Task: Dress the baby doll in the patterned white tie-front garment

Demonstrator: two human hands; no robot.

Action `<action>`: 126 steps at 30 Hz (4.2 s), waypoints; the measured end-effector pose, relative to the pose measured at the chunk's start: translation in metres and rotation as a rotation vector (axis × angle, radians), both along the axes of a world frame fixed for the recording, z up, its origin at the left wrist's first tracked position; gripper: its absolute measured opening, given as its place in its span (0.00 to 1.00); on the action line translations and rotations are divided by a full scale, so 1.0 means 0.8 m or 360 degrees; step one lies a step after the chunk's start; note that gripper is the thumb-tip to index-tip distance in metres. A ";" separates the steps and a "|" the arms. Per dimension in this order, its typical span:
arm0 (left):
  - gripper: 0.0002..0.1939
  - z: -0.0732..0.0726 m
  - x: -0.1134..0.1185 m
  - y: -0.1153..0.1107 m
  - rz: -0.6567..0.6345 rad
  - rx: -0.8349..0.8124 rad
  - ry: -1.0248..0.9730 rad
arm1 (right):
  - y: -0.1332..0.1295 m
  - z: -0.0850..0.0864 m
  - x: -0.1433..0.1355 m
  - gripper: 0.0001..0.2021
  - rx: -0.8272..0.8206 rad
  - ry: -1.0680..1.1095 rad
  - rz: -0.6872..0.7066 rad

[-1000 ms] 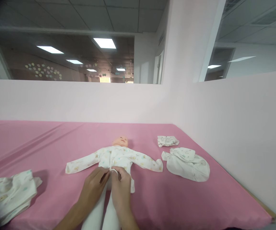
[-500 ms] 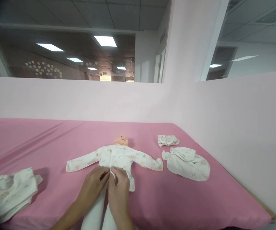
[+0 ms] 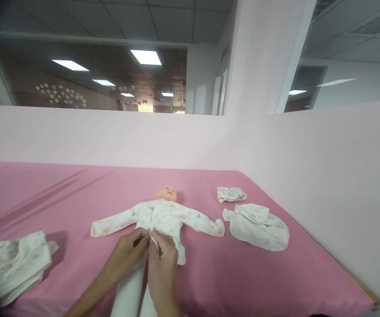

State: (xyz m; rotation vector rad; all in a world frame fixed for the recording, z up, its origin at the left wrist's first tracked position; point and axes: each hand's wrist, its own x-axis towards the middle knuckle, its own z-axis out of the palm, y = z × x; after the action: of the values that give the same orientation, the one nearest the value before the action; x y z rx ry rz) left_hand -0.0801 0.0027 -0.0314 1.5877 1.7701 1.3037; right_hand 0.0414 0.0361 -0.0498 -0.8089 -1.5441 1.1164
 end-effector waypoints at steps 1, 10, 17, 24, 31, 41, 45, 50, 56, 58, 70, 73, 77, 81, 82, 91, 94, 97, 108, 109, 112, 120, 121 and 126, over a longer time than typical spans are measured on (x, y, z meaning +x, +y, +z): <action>0.15 -0.001 -0.001 0.001 -0.0001 0.0009 0.0018 | 0.000 0.000 0.000 0.15 -0.0027 0.0008 0.0004; 0.15 -0.003 -0.005 0.000 -0.0004 0.0105 0.0060 | -0.005 0.007 -0.002 0.16 -0.0096 0.0071 0.0006; 0.17 -0.006 -0.013 0.004 0.0000 -0.0027 -0.0167 | 0.000 -0.002 -0.005 0.17 0.0213 -0.0155 0.0055; 0.18 -0.002 -0.023 0.010 -0.0118 -0.0111 -0.0375 | 0.003 0.006 0.005 0.23 0.0436 -0.0402 0.0152; 0.15 -0.011 -0.026 0.017 -0.0048 -0.0117 -0.0577 | 0.000 0.015 0.011 0.25 0.0530 -0.0445 0.0250; 0.08 -0.007 -0.024 0.020 0.0079 -0.0037 -0.0761 | 0.002 0.004 0.014 0.22 0.0634 -0.0524 0.0308; 0.06 -0.009 -0.022 0.022 0.0142 -0.0020 -0.0735 | -0.001 0.002 0.013 0.18 0.0662 -0.0536 0.0252; 0.06 -0.014 -0.023 0.024 0.0225 0.0020 -0.0684 | -0.006 0.002 0.011 0.17 0.0686 -0.0543 0.0202; 0.02 -0.013 -0.023 0.022 0.0154 0.0014 -0.0583 | -0.008 -0.001 0.010 0.14 0.0774 -0.0588 0.0169; 0.01 -0.012 -0.022 0.022 0.0129 0.0024 -0.0582 | -0.009 -0.003 0.009 0.13 0.0788 -0.0616 0.0140; 0.08 -0.022 -0.021 0.020 0.0093 0.0062 -0.0729 | -0.010 -0.004 0.011 0.18 0.0796 -0.0677 0.0110; 0.07 -0.021 -0.019 0.018 0.0127 0.0070 -0.0674 | -0.012 -0.008 0.010 0.20 0.0781 -0.0667 0.0076; 0.06 -0.017 -0.014 0.013 0.0116 0.0119 -0.0549 | -0.010 -0.015 0.008 0.21 0.0575 -0.0596 0.0043; 0.05 -0.016 -0.008 0.009 0.0156 0.0145 -0.0371 | -0.003 -0.009 0.006 0.16 0.0400 -0.0472 0.0036; 0.05 -0.016 -0.006 0.009 0.0186 0.0143 -0.0316 | -0.001 -0.004 0.006 0.15 0.0375 -0.0445 0.0050; 0.03 -0.016 0.000 0.008 0.0177 0.0121 -0.0343 | 0.019 0.014 0.002 0.12 0.0265 -0.0346 0.0154; 0.03 -0.015 -0.002 0.006 0.0143 0.0129 -0.0332 | 0.024 0.009 0.002 0.11 0.0286 -0.0347 0.0169; 0.03 -0.014 -0.005 0.005 0.0123 0.0123 -0.0299 | 0.028 0.009 0.003 0.10 0.0363 -0.0414 0.0187; 0.11 -0.012 -0.016 0.007 0.0053 0.0021 -0.0044 | 0.060 0.020 0.010 0.09 0.0987 -0.0774 0.0354; 0.11 -0.013 -0.016 0.008 0.0033 0.0020 -0.0068 | 0.061 0.020 0.010 0.08 0.0992 -0.0770 0.0348; 0.10 -0.013 -0.019 0.008 -0.0008 0.0022 -0.0088 | 0.061 0.017 0.008 0.06 0.0961 -0.0754 0.0327; 0.10 -0.013 -0.022 0.011 -0.0079 -0.0027 -0.0292 | 0.059 0.016 0.006 0.07 0.0908 -0.0690 0.0335; 0.10 -0.013 -0.022 0.011 -0.0076 -0.0032 -0.0290 | 0.058 0.015 0.006 0.07 0.0892 -0.0673 0.0331; 0.11 -0.010 -0.020 0.009 -0.0060 -0.0056 -0.0261 | 0.051 0.009 0.006 0.08 0.0875 -0.0611 0.0357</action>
State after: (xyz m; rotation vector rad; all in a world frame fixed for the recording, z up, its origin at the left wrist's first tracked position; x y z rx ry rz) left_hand -0.0958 0.0103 -0.0397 1.4441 1.6470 1.3370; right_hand 0.0464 0.0768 -0.0429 -0.4923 -2.1764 0.6467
